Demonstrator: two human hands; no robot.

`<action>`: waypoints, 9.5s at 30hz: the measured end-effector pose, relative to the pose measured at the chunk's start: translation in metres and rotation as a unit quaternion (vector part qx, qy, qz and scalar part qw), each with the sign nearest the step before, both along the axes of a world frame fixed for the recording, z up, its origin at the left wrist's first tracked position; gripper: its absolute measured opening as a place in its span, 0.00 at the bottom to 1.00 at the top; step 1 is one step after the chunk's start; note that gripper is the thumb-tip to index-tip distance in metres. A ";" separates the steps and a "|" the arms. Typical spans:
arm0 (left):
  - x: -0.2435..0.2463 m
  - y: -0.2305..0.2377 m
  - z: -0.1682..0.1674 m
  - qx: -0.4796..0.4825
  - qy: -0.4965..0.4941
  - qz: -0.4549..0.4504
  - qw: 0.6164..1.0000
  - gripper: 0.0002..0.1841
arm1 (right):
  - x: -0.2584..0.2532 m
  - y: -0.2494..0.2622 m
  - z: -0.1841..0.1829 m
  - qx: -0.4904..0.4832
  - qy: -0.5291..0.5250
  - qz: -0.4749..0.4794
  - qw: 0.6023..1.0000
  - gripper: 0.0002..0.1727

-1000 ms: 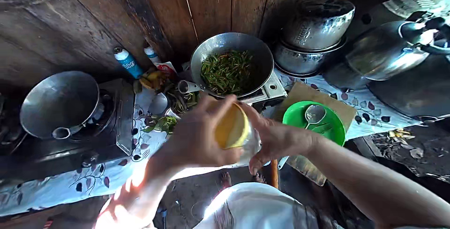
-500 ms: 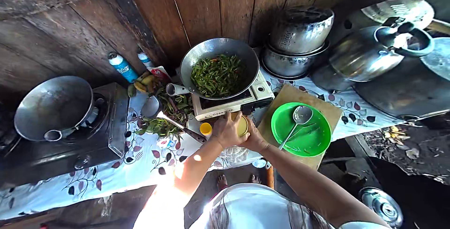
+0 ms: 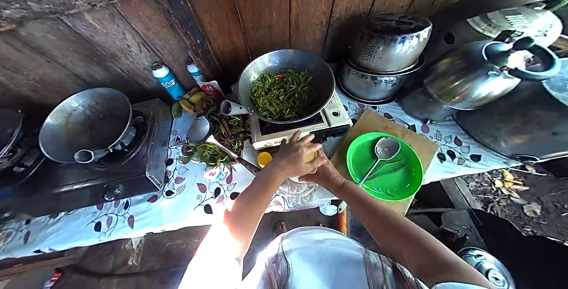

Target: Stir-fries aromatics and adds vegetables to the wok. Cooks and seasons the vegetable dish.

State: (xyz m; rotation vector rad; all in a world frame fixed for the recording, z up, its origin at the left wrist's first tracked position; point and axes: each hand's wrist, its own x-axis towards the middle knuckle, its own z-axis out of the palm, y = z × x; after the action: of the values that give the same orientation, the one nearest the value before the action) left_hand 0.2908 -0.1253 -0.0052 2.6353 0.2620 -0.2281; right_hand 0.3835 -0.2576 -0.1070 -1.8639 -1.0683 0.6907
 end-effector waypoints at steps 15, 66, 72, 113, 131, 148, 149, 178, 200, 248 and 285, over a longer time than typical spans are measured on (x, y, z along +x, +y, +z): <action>-0.005 -0.012 0.020 0.036 0.088 0.154 0.984 0.49 | 0.036 -0.013 0.051 -0.178 0.091 0.130 0.971 0.47; -0.035 0.041 0.086 -0.050 -0.326 0.258 0.908 0.49 | 0.012 0.090 0.116 -0.435 -0.171 0.301 0.831 0.18; -0.043 0.045 0.086 -0.059 -0.302 0.272 0.912 0.50 | 0.040 0.043 0.132 -0.341 -0.060 0.207 0.915 0.17; -0.084 0.046 0.094 -0.040 -0.293 0.383 0.875 0.47 | 0.096 0.132 0.192 -0.028 -0.039 -0.131 0.990 0.14; -0.067 0.027 0.082 -0.065 -0.235 0.376 0.894 0.44 | 0.101 0.185 0.191 0.045 0.003 -0.150 0.988 0.18; -0.071 0.004 0.069 -0.112 -0.180 0.360 0.908 0.46 | 0.108 0.203 0.180 -0.012 -0.026 -0.082 0.996 0.20; -0.072 0.005 0.067 -0.110 -0.180 0.359 0.909 0.46 | 0.108 0.201 0.179 -0.008 -0.018 -0.071 0.997 0.19; -0.079 0.018 0.058 -0.105 -0.227 0.376 0.892 0.46 | 0.130 0.097 0.175 -0.077 -0.120 -0.106 0.984 0.14; -0.083 0.006 0.056 -0.121 -0.176 0.356 0.910 0.48 | 0.125 0.122 0.202 -0.145 -0.337 -0.075 0.927 0.20; 0.003 -0.028 -0.013 0.025 0.113 0.303 0.946 0.52 | -0.025 0.016 -0.038 0.051 -0.091 -0.094 0.990 0.65; 0.015 -0.032 0.037 0.038 0.178 -0.003 0.983 0.22 | -0.022 -0.001 -0.044 0.053 -0.077 -0.053 0.994 0.63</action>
State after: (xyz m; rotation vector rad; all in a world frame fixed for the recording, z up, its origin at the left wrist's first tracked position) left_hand 0.3062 -0.1571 0.0320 2.6560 0.3871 -0.7081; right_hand 0.3611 -0.2591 -0.1508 -1.8897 -1.0729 0.4271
